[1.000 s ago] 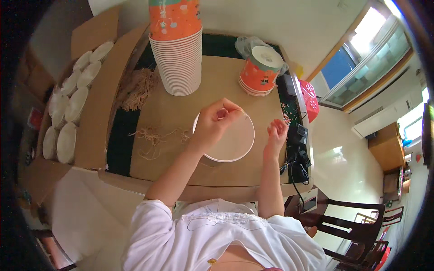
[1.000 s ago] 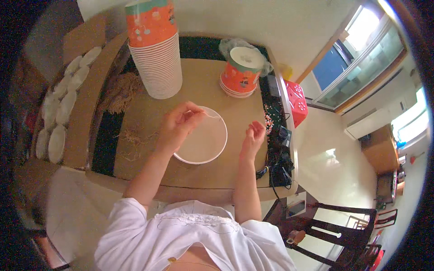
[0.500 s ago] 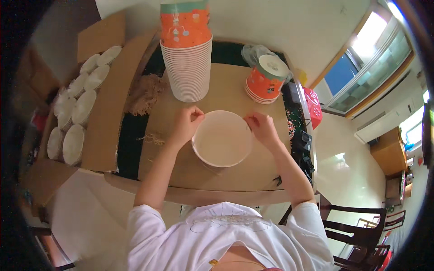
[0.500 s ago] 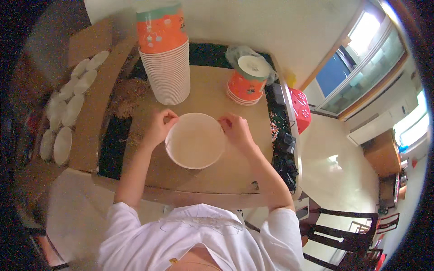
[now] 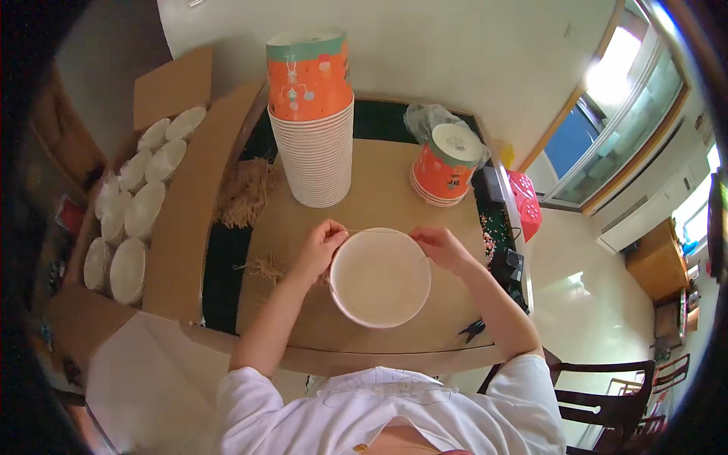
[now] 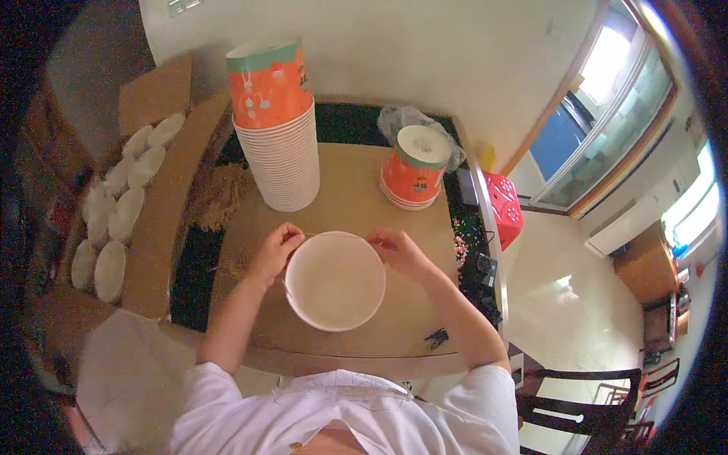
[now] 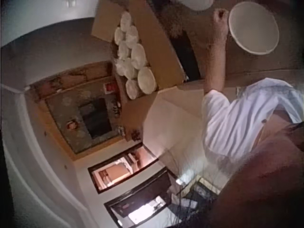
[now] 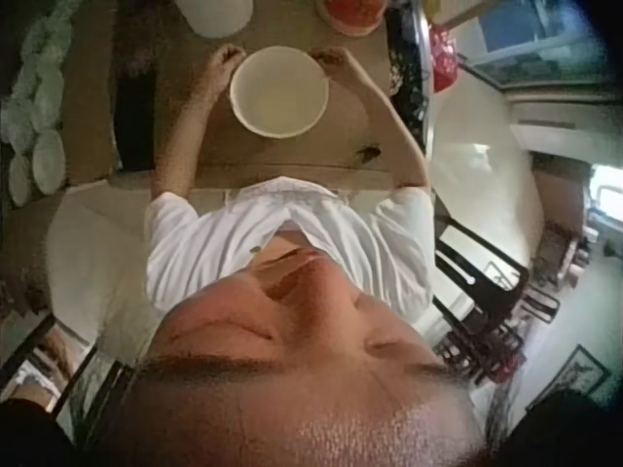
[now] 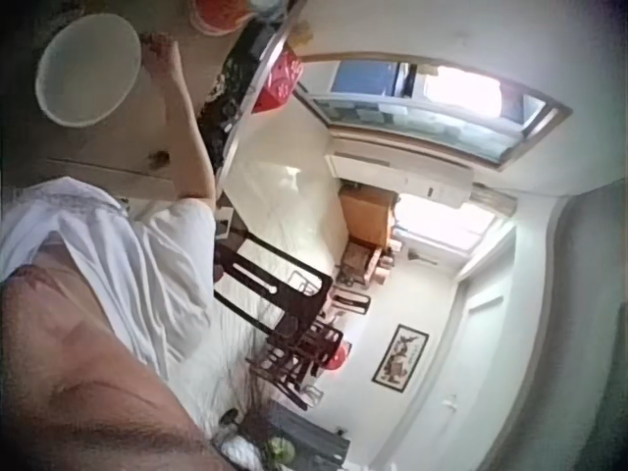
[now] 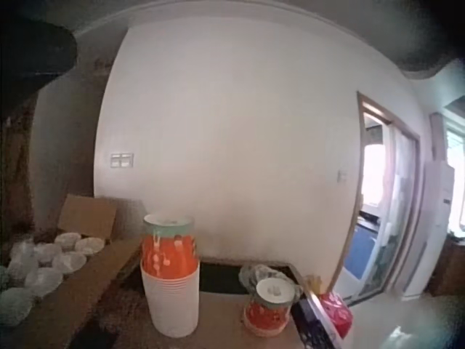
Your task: Tying rubber bands around the rims of paper bowls for preparation.
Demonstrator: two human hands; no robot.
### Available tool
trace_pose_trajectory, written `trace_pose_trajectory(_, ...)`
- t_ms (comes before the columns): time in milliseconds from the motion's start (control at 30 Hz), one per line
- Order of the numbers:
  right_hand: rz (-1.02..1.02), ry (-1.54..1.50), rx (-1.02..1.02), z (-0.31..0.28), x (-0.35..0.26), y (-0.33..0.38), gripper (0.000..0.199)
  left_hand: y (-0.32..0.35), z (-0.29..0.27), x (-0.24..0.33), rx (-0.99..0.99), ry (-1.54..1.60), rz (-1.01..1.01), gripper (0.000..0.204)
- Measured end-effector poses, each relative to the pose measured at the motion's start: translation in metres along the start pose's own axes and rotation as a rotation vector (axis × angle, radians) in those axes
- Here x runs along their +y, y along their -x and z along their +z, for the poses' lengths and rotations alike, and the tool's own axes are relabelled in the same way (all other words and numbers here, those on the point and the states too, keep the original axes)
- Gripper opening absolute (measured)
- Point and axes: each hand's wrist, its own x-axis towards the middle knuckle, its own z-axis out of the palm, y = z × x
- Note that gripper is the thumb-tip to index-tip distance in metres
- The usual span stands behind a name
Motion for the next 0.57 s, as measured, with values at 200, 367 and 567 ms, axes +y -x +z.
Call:
trace_pose_trajectory(200, -0.088, 0.164, 0.122, -0.011, 0.021, 0.001, 0.018, -0.025, 0.002, -0.028, -0.126, 0.006, -0.325, 0.008)
trace_pose_trajectory(367, 0.533, 0.067, -0.137, -0.013, -0.005, -0.002, 0.021, -0.049, -0.017, -0.13, -0.135, 0.074, -0.182, 0.016)
trace_pose_trajectory(567, 0.644, 0.273, -0.391, -0.036, -0.021, -0.014, 0.035, -0.048, 0.005, -0.084, -0.405, 0.291, -0.597, 0.041)
